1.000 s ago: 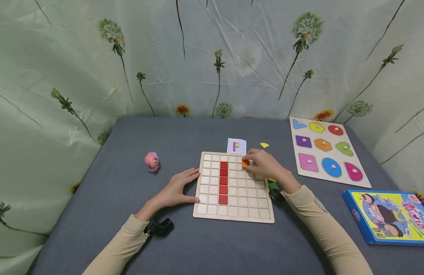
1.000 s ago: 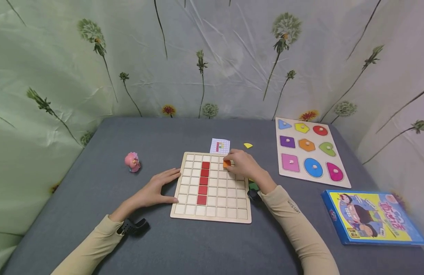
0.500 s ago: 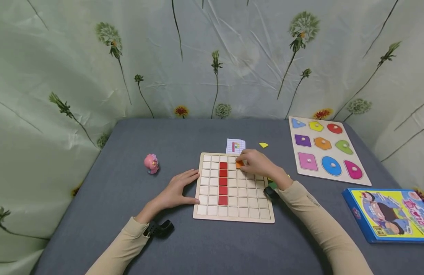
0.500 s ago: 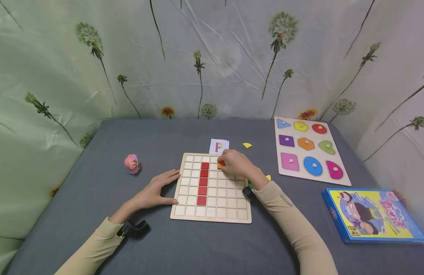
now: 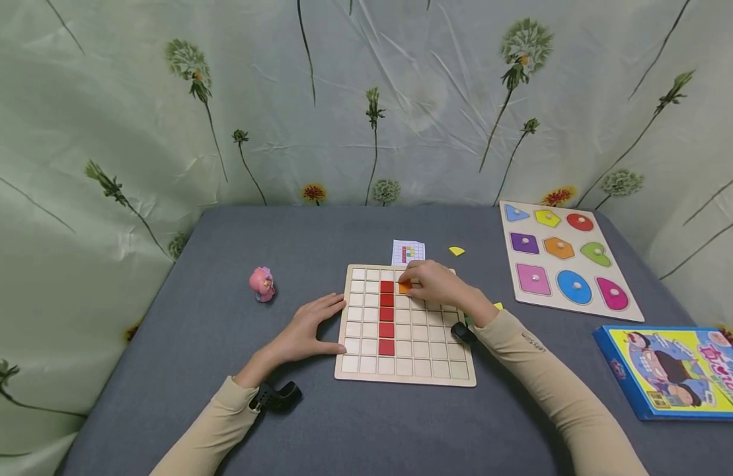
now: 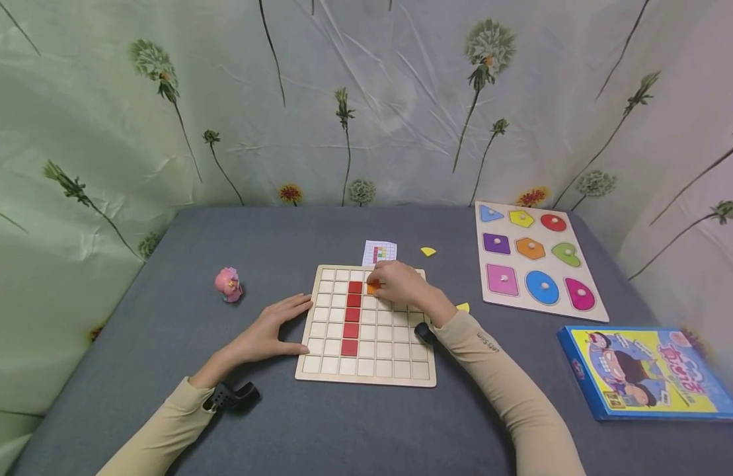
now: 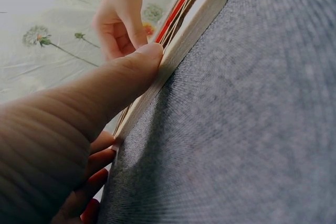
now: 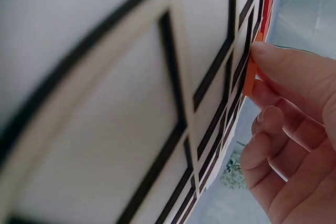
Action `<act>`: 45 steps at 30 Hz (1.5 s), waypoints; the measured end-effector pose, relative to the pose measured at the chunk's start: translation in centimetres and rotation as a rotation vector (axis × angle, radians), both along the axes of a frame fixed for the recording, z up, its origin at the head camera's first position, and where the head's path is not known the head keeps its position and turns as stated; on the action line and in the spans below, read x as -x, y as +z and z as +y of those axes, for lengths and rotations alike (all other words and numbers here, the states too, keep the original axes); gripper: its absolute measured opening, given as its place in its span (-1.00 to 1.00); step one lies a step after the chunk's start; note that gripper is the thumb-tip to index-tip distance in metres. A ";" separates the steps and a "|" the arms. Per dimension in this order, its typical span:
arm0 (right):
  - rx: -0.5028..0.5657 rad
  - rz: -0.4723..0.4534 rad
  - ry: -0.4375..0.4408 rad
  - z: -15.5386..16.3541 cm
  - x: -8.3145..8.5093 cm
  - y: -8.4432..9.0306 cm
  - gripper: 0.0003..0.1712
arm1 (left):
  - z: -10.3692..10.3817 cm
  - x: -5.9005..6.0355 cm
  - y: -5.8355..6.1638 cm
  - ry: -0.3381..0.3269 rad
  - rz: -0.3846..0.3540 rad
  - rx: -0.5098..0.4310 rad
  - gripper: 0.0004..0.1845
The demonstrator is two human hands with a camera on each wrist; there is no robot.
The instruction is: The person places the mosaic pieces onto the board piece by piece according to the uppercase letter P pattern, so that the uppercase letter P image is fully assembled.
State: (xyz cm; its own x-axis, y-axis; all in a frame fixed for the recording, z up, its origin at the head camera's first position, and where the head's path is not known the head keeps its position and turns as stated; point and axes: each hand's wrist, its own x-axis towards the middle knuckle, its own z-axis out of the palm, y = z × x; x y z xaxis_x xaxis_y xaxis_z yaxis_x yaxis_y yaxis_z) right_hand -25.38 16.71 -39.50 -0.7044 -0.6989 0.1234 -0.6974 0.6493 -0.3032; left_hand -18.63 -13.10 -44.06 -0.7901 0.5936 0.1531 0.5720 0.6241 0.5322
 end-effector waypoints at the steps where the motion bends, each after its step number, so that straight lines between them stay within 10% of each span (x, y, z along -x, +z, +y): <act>1: 0.003 -0.005 -0.003 0.0 0.0 0.0 -0.79 | 0.0 0.0 0.0 0.000 -0.002 0.001 -0.09; 45: 0.016 -0.052 -0.169 5.0 -2.6 1.0 -0.76 | -0.1 0.1 0.0 -0.007 0.020 0.000 -0.09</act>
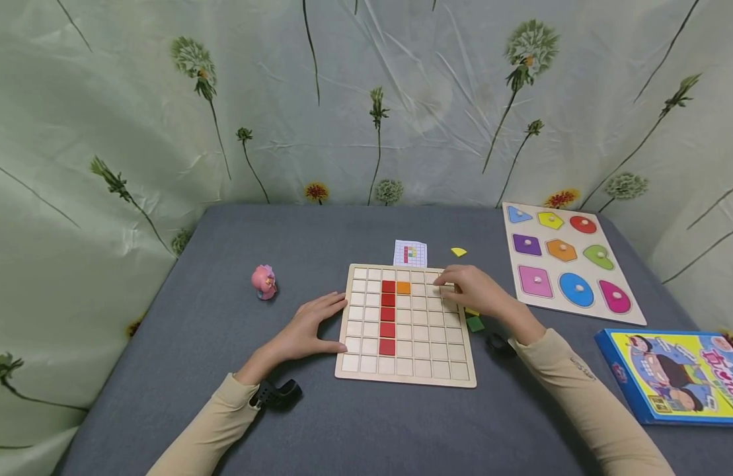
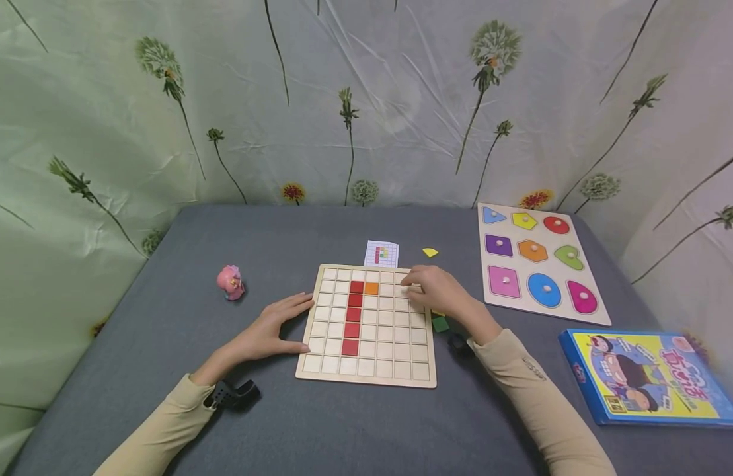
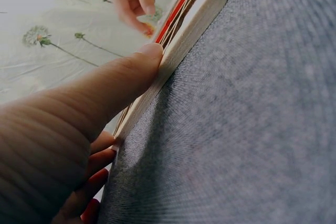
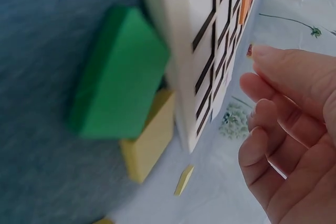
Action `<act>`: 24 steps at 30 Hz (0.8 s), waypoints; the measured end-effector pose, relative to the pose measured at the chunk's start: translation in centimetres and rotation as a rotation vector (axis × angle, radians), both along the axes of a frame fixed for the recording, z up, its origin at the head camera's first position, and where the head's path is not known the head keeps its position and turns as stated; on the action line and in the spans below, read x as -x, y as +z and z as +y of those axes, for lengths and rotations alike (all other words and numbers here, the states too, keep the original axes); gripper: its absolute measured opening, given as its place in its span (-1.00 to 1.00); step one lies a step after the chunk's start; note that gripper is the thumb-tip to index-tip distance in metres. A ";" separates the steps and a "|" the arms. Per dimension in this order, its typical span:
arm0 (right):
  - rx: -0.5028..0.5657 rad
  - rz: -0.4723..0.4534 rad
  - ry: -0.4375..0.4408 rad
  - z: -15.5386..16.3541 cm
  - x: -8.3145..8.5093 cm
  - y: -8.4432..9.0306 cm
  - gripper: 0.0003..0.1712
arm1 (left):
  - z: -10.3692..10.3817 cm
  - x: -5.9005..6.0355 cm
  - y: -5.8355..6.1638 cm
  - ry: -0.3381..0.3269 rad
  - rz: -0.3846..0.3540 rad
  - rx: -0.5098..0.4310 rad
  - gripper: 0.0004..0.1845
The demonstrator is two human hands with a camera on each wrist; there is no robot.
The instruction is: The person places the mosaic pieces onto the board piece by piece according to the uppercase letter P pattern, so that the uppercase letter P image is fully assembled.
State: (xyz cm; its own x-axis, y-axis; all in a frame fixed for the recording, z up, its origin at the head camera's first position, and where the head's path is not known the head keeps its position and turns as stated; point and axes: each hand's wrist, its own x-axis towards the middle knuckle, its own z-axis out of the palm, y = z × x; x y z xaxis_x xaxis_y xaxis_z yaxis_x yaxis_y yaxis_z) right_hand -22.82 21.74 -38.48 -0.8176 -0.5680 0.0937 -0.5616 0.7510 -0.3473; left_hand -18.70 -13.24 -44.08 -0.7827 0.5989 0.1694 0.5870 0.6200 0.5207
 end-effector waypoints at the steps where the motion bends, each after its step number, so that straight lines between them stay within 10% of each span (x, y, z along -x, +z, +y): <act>1: 0.001 0.001 0.000 0.2 -0.1 0.0 -0.77 | 0.0 0.0 0.0 0.001 -0.002 0.002 -0.09; 24: 0.040 0.002 -0.007 4.6 -2.6 -1.4 -0.82 | 0.0 -0.1 0.1 0.001 -0.020 -0.008 -0.10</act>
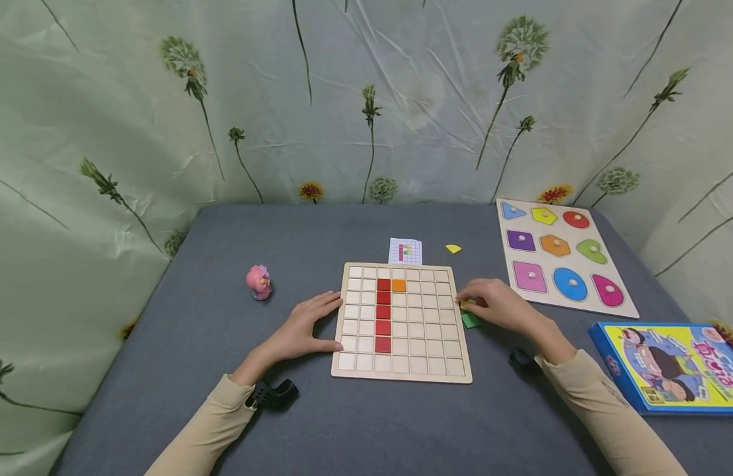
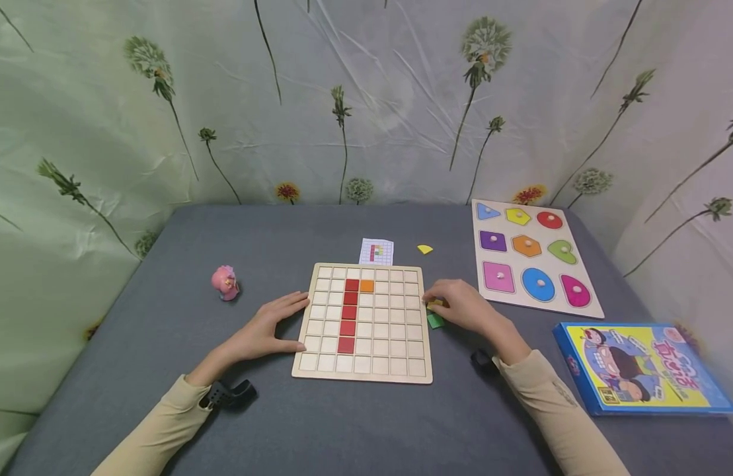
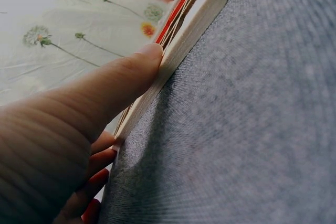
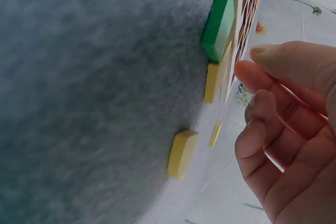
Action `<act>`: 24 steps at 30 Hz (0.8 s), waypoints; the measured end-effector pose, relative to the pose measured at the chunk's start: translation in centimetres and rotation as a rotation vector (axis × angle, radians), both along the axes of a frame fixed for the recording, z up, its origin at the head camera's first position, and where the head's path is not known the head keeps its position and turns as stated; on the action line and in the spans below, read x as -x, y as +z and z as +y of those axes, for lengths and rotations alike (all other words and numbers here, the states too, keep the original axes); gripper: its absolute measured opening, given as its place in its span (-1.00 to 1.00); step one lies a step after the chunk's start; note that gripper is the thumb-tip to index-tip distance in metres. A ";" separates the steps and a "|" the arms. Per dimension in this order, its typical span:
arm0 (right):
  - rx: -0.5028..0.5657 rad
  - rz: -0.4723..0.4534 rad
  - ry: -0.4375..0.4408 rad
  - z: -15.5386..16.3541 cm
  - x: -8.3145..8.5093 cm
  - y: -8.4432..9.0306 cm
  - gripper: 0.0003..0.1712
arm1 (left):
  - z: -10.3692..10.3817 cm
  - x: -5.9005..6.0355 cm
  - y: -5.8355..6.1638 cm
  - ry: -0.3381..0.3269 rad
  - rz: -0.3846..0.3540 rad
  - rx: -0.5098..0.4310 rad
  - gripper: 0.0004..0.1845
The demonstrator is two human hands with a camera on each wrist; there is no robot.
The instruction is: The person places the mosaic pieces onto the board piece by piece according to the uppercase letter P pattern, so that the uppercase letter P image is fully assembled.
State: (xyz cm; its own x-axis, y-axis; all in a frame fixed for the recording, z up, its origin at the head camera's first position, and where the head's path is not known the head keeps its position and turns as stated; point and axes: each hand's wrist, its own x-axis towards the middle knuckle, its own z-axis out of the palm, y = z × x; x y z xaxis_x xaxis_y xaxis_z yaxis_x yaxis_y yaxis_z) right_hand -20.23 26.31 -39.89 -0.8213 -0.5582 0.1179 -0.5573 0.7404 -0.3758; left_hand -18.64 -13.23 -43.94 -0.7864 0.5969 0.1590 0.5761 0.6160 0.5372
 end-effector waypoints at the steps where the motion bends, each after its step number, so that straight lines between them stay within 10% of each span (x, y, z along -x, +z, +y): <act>1: 0.001 -0.003 -0.003 0.1 -0.1 0.0 -0.82 | 0.0 0.0 0.0 0.000 0.000 0.002 -0.10; 24: 0.070 -0.177 0.047 2.1 -1.7 -0.6 -0.65 | 0.0 0.0 -0.1 -0.002 0.008 0.007 -0.11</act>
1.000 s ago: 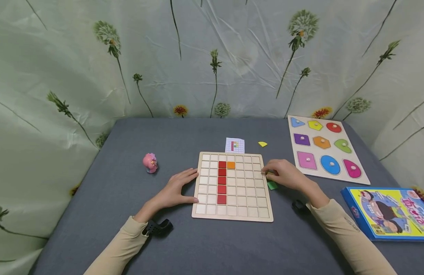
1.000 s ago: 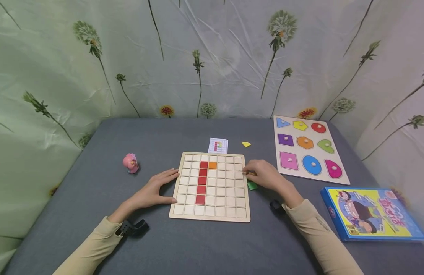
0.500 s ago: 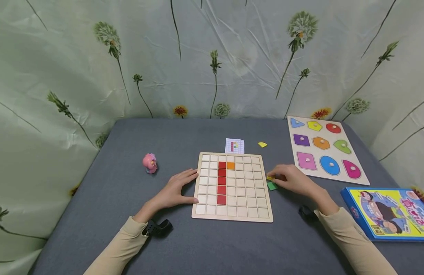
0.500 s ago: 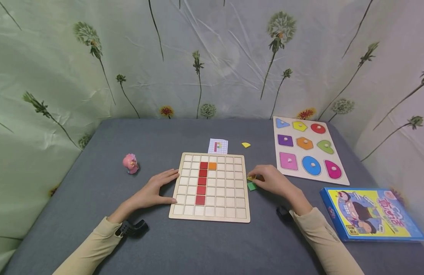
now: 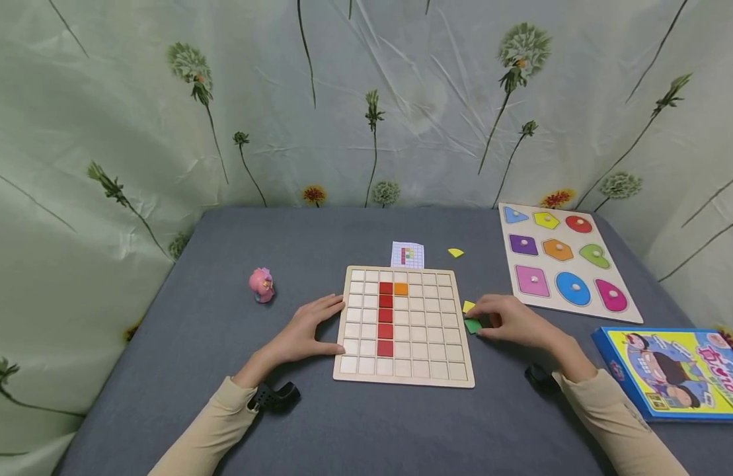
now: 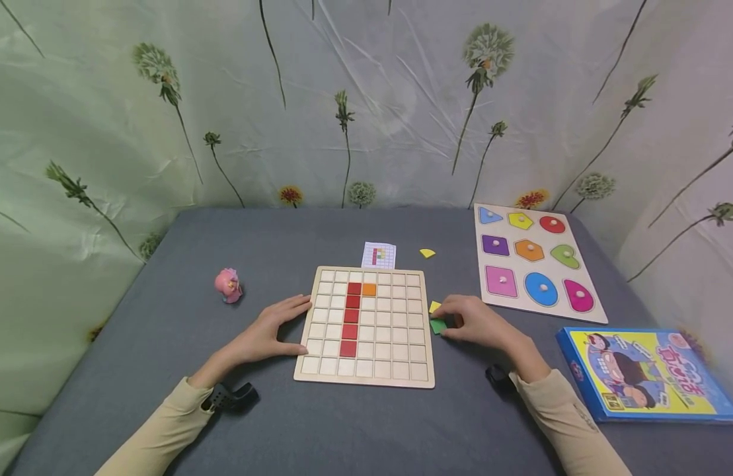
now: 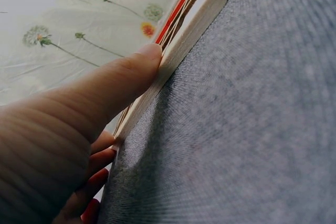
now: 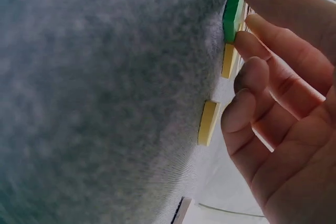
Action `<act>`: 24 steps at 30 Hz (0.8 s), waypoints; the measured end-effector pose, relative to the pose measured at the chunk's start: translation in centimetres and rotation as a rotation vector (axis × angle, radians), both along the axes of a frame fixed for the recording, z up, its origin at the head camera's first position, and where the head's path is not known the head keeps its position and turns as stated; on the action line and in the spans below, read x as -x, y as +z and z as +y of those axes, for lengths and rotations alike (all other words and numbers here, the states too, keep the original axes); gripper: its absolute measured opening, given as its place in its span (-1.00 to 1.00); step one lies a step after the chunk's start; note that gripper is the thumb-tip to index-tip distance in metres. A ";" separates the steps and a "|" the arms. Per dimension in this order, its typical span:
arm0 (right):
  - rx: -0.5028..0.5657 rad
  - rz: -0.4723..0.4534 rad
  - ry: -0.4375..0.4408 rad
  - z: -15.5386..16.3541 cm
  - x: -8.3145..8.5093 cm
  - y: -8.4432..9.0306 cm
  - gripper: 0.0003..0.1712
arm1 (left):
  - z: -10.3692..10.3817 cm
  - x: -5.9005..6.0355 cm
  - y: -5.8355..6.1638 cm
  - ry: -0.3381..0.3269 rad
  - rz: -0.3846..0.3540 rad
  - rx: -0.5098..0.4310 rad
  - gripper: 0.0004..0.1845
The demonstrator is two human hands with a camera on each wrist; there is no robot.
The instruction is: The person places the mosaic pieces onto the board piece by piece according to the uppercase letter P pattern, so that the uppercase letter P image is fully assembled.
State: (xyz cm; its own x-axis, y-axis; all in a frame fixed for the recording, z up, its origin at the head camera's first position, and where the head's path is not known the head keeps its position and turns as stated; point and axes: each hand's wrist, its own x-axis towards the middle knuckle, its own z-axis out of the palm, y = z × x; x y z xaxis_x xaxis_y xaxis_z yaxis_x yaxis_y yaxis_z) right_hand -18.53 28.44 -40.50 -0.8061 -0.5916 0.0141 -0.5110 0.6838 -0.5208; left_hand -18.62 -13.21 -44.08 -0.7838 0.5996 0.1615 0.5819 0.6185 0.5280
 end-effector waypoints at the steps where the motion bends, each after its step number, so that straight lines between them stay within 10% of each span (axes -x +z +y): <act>1: -0.006 -0.004 -0.002 0.0 0.0 0.0 -0.65 | 0.0 0.0 0.0 0.000 0.001 0.000 -0.11; 24: -0.073 0.071 -0.050 -0.1 -0.5 0.0 -0.77 | 0.0 -0.2 -0.1 0.004 0.009 -0.001 -0.11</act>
State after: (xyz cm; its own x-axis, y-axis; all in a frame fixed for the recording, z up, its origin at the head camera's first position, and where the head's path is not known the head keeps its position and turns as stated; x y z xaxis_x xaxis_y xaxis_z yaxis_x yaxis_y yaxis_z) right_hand -18.08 28.31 -40.51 -0.8329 -0.5526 0.0303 -0.5094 0.7441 -0.4322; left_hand -18.39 -13.17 -44.18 -0.7848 0.5963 0.1689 0.5840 0.6203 0.5235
